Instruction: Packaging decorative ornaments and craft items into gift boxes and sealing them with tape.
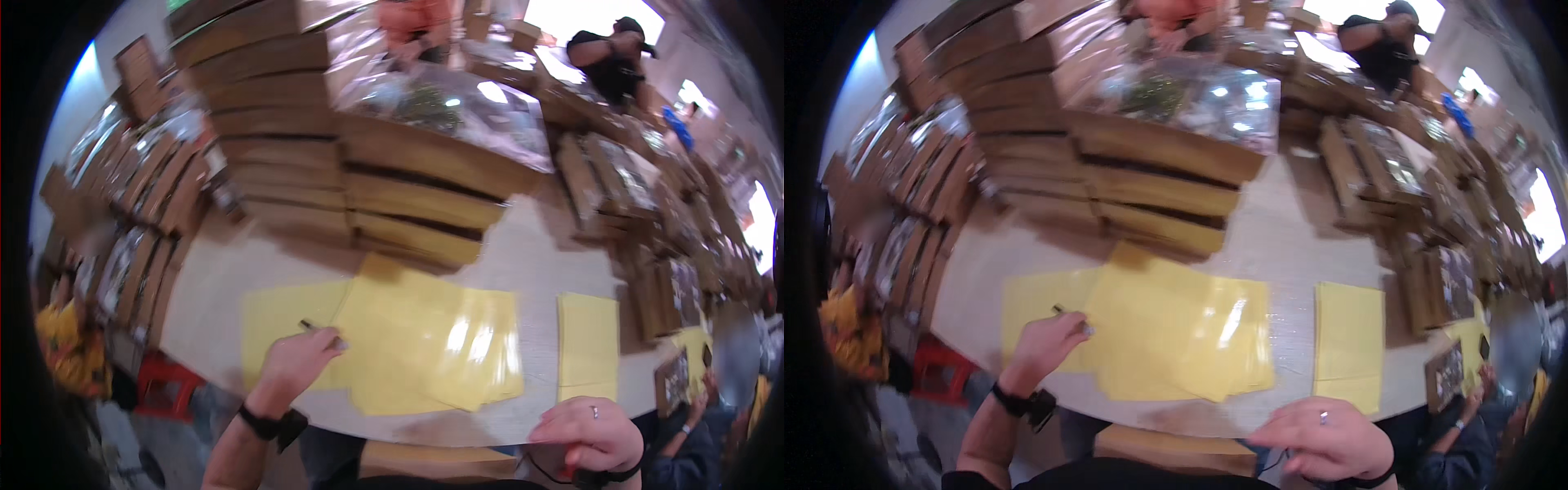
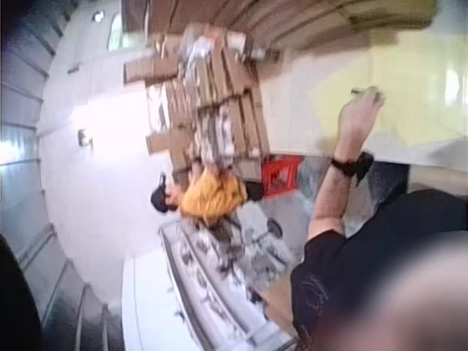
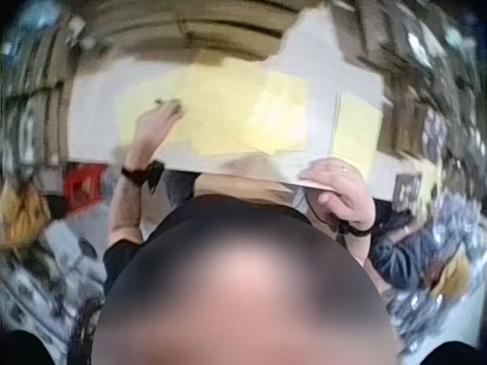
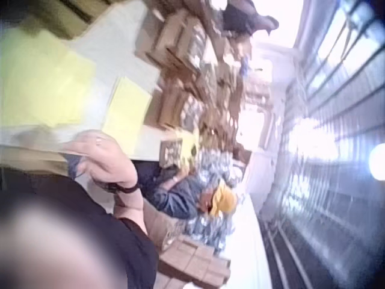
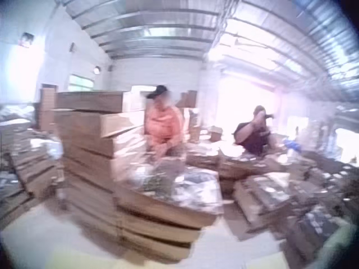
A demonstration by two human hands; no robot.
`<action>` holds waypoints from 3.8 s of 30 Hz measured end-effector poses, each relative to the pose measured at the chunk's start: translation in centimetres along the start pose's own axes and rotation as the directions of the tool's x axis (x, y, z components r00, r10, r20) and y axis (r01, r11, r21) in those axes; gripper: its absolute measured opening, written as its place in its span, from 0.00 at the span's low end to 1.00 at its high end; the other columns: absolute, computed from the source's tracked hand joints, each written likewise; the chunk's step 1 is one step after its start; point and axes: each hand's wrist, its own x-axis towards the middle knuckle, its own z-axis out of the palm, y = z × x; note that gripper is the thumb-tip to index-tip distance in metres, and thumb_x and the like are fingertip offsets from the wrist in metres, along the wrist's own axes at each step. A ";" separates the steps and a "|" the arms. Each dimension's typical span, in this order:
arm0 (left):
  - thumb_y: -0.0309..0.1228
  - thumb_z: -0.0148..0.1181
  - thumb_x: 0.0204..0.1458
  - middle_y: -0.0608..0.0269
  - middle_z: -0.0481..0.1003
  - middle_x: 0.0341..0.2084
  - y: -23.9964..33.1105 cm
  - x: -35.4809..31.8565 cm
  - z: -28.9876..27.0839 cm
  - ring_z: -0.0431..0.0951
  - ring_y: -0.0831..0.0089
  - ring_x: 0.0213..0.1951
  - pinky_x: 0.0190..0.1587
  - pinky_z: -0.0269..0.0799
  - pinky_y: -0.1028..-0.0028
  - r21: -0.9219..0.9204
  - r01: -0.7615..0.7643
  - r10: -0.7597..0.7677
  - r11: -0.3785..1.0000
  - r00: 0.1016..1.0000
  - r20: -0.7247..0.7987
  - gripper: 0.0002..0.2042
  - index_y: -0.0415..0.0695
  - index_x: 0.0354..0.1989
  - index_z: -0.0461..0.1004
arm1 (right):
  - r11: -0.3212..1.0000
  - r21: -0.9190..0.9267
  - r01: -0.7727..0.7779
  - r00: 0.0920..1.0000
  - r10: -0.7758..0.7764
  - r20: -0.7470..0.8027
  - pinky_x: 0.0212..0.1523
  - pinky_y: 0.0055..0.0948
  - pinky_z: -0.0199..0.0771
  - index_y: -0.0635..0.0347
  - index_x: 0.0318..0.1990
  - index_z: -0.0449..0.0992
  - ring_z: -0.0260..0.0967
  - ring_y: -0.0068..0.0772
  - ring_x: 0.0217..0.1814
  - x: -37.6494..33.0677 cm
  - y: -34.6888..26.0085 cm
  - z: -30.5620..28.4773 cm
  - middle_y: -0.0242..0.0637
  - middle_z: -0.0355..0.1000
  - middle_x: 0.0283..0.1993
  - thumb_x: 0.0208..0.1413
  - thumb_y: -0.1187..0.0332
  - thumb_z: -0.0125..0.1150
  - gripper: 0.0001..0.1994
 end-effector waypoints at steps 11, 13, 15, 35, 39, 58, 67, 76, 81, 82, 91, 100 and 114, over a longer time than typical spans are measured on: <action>0.24 0.52 0.56 0.47 0.77 0.36 5.0 1.1 2.3 0.78 0.50 0.36 0.38 0.73 0.61 -0.283 0.062 -0.131 0.957 0.964 -0.231 0.19 0.44 0.57 0.65 | 0.363 0.625 0.692 0.686 -0.600 -0.411 0.71 0.49 0.46 0.83 0.66 0.48 0.39 0.64 0.75 5.3 -9.7 5.6 0.64 0.46 0.71 0.58 0.31 0.33 0.51; 0.22 0.48 0.57 0.44 0.76 0.29 6.4 1.6 1.7 0.78 0.50 0.32 0.33 0.71 0.60 -0.304 0.109 -0.177 0.946 0.962 -0.206 0.17 0.42 0.56 0.64 | 0.395 0.591 0.704 0.680 -0.616 -0.399 0.71 0.48 0.46 0.83 0.66 0.48 0.39 0.64 0.75 5.2 -9.9 5.6 0.64 0.46 0.71 0.59 0.32 0.33 0.51; 0.21 0.47 0.57 0.45 0.75 0.33 6.6 1.9 1.6 0.77 0.48 0.34 0.36 0.71 0.60 -0.345 0.006 -0.078 0.939 0.978 -0.195 0.17 0.42 0.56 0.63 | 0.420 0.571 0.706 0.681 -0.624 -0.383 0.71 0.48 0.47 0.82 0.66 0.48 0.39 0.64 0.75 5.4 -10.0 5.5 0.64 0.47 0.71 0.59 0.32 0.33 0.50; 0.31 0.49 0.61 0.41 0.75 0.29 5.5 0.5 2.0 0.76 0.37 0.32 0.32 0.69 0.49 -0.243 0.157 -0.167 0.957 0.986 -0.021 0.18 0.51 0.59 0.58 | 0.441 0.530 0.725 0.650 -0.692 -0.315 0.70 0.47 0.49 0.80 0.66 0.52 0.42 0.64 0.74 6.1 -10.3 4.2 0.62 0.49 0.70 0.64 0.39 0.33 0.44; 0.33 0.43 0.64 0.32 0.74 0.34 6.3 0.0 1.5 0.74 0.37 0.31 0.33 0.66 0.45 -0.267 0.112 -0.092 0.957 0.992 0.088 0.19 0.54 0.63 0.56 | 0.448 0.528 0.721 0.649 -0.705 -0.287 0.70 0.47 0.50 0.80 0.66 0.52 0.42 0.63 0.74 6.7 -9.9 4.4 0.62 0.50 0.70 0.65 0.39 0.33 0.43; 0.23 0.51 0.60 0.53 0.71 0.56 9.8 0.1 -3.5 0.72 0.64 0.57 0.55 0.70 0.70 -0.693 -0.099 0.012 0.714 0.992 -0.130 0.20 0.44 0.61 0.64 | 0.923 -0.377 -0.071 0.974 -0.018 -0.226 0.35 0.36 0.74 0.59 0.44 0.79 0.75 0.45 0.33 10.4 1.7 4.4 0.47 0.74 0.31 0.61 0.67 0.54 0.11; 0.34 0.51 0.60 0.51 0.61 0.64 10.5 0.3 -2.7 0.73 0.51 0.51 0.53 0.69 0.59 -0.130 -0.502 0.435 0.855 0.832 -0.345 0.20 0.52 0.62 0.64 | 0.715 0.648 -0.263 0.931 0.364 -0.025 0.37 0.24 0.70 0.62 0.44 0.73 0.71 0.26 0.37 12.2 5.1 6.2 0.34 0.73 0.36 0.70 0.59 0.42 0.16; 0.36 0.54 0.58 0.53 0.60 0.64 8.0 -1.8 -0.4 0.73 0.52 0.49 0.51 0.69 0.59 -0.330 -0.507 0.523 0.796 0.851 -0.046 0.19 0.51 0.59 0.68 | 0.898 0.235 -0.371 0.918 0.394 -0.053 0.36 0.26 0.68 0.64 0.36 0.76 0.68 0.28 0.30 10.2 8.6 8.3 0.39 0.71 0.28 0.64 0.63 0.52 0.13; 0.40 0.61 0.52 0.55 0.63 0.63 4.3 -3.6 0.9 0.67 0.57 0.59 0.59 0.60 0.51 -0.004 -0.259 0.259 0.966 0.966 0.017 0.24 0.54 0.60 0.69 | 0.972 -0.237 -0.004 0.998 -0.011 -0.061 0.40 0.43 0.72 0.56 0.49 0.75 0.71 0.53 0.37 13.0 12.5 10.1 0.47 0.74 0.36 0.63 0.64 0.51 0.13; 0.40 0.61 0.52 0.56 0.63 0.63 3.8 -3.7 1.2 0.66 0.58 0.61 0.60 0.59 0.49 -0.008 -0.177 0.177 0.984 0.984 0.005 0.25 0.54 0.60 0.69 | 0.946 -0.312 -0.087 0.994 0.104 0.038 0.42 0.43 0.72 0.53 0.53 0.75 0.70 0.52 0.40 13.5 12.1 10.1 0.47 0.74 0.36 0.61 0.65 0.53 0.14; 0.45 0.64 0.48 0.67 0.64 0.60 4.2 -2.7 4.2 0.62 0.65 0.58 0.60 0.50 0.59 -0.018 -0.113 0.110 0.993 0.987 -0.120 0.31 0.51 0.62 0.65 | 0.824 -0.514 0.238 0.964 -0.263 0.025 0.43 0.36 0.73 0.41 0.57 0.73 0.71 0.43 0.41 12.5 14.9 11.5 0.43 0.72 0.40 0.53 0.67 0.62 0.22; 0.39 0.68 0.45 0.60 0.67 0.54 4.6 -3.4 5.1 0.63 0.59 0.55 0.58 0.52 0.59 -0.072 -0.116 0.102 0.991 0.979 -0.178 0.21 0.56 0.51 0.76 | 0.899 -0.414 0.144 0.965 -0.220 -0.141 0.23 0.31 0.68 0.51 0.36 0.80 0.69 0.33 0.22 12.1 14.7 12.1 0.32 0.69 0.20 0.52 0.63 0.65 0.06; 0.35 0.66 0.47 0.58 0.67 0.55 5.4 -2.8 5.4 0.62 0.55 0.58 0.61 0.55 0.57 -0.007 -0.143 0.138 0.990 0.969 -0.204 0.22 0.52 0.54 0.75 | 0.998 -0.055 -0.034 0.963 0.018 -0.271 0.24 0.28 0.69 0.56 0.29 0.81 0.71 0.33 0.22 12.1 15.5 12.2 0.36 0.74 0.22 0.51 0.63 0.66 0.07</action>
